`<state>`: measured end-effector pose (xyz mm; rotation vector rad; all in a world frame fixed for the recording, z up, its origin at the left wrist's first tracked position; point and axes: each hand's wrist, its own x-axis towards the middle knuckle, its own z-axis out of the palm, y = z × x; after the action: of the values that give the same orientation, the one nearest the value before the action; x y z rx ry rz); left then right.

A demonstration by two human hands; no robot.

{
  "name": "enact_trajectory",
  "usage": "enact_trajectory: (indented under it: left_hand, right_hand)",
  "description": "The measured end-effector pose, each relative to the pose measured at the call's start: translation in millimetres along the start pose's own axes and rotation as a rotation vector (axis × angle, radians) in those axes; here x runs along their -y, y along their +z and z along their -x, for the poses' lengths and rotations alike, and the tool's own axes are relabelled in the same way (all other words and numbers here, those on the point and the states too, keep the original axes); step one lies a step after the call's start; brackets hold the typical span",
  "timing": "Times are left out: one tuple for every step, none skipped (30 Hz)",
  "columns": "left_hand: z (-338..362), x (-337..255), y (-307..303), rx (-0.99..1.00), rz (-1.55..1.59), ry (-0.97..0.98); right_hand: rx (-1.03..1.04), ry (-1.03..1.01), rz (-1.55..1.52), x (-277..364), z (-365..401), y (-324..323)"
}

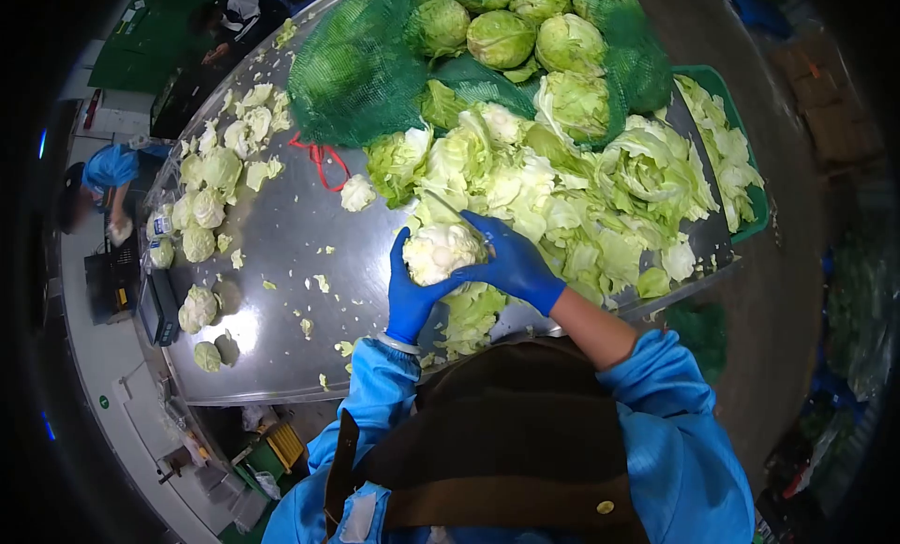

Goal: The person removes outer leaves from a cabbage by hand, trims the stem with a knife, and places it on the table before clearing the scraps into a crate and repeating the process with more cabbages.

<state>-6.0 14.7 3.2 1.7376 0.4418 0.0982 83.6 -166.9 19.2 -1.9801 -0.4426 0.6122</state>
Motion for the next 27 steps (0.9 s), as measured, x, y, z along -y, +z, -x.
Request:
enact_trajectory:
  left_hand:
    - [2, -14, 0, 0.013, 0.049, -0.009]
    - [0, -6, -5, 0.049, 0.053, -0.06]
    - [-3, 9, -12, 0.082, 0.058, -0.11]
    - [-4, 16, -16, 0.113, 0.061, -0.159]
    - [-1, 4, -18, 0.042, -0.033, -0.062]
    - [-2, -7, -20, 0.055, -0.129, 0.0]
    - [-1, -15, -23, 0.071, -0.226, 0.054]
    - [-1, -20, -24, 0.088, -0.321, 0.109]
    - [-2, -23, -18, 0.01, -0.226, 0.134]
    - [1, -22, -15, 0.019, -0.237, 0.202]
    - [3, -21, -13, 0.03, -0.249, 0.277]
    - [6, -19, -10, 0.046, -0.262, 0.348]
    - [9, -40, -7, 0.111, -0.157, 0.329]
    - [10, -46, -6, 0.018, -0.02, 0.283]
    - [8, -49, -6, -0.075, 0.115, 0.237]
    - [4, -55, -7, -0.169, 0.248, 0.195]
    - [-3, -67, -15, -0.203, 0.057, 0.214]
    - [-7, -52, -21, -0.14, -0.126, 0.222]
    - [-4, -29, -18, -0.041, -0.119, 0.148]
    - [1, -11, -11, 0.06, -0.112, 0.073]
    - [3, -4, -4, 0.097, -0.397, 0.296]
    - [8, 6, -2, 0.05, -0.38, 0.252]
    - [9, 12, -6, 0.034, -0.278, 0.168]
    - [7, 17, -13, 0.025, -0.177, 0.089]
    - [4, 28, -24, -0.001, -0.067, 0.066]
    - [2, 42, -39, -0.022, 0.044, 0.037]
    - [5, 62, -53, -0.043, 0.232, -0.023]
  right_hand:
    - [0.003, -0.026, -0.024, -12, -5, 7]
    - [0.009, -0.056, -0.048, -13, -12, 7]
    - [0.088, 0.039, -0.162, -14, -18, 2]
    - [0.106, 0.032, -0.19, -20, -20, 2]
    - [0.124, 0.023, -0.219, -29, -22, 3]
    - [0.143, 0.02, -0.25, -39, -23, 5]
    - [0.133, -0.018, -0.213, -37, -20, 5]
    - [0.13, 0.018, -0.218, -38, -18, 6]
    - [0.126, 0.05, -0.221, -38, -16, 6]
    - [0.117, 0.075, -0.221, -36, -18, 3]
    - [0.122, 0.07, -0.2, -34, -21, 0]
    - [0.124, 0.071, -0.182, -32, -23, 0]
    - [0.13, 0.078, -0.167, -29, -21, 0]
    - [0.135, 0.083, -0.152, -29, -20, -1]
    - [0.131, 0.076, -0.149, -32, -20, 1]
    - [0.106, 0.084, -0.181, -35, -20, 2]
    - [0.082, 0.087, -0.214, -37, -18, 4]
    - [0.062, 0.089, -0.246, -41, -17, 9]
    - [0.001, 0.094, -0.331, -50, -17, 23]
    - [-0.027, 0.131, -0.285, -38, -14, 28]
    - [-0.056, 0.168, -0.239, -17, -11, 31]
    - [-0.084, 0.207, -0.191, -5, -10, 32]
    - [-0.058, 0.185, -0.16, -3, -14, 32]
    - [-0.044, 0.136, -0.273, -5, -19, 33]
    - [-0.036, 0.092, -0.387, -12, -22, 36]
    - [-0.029, 0.05, -0.499, -17, -22, 37]
    - [0.042, 0.133, -0.581, -5, -21, 32]
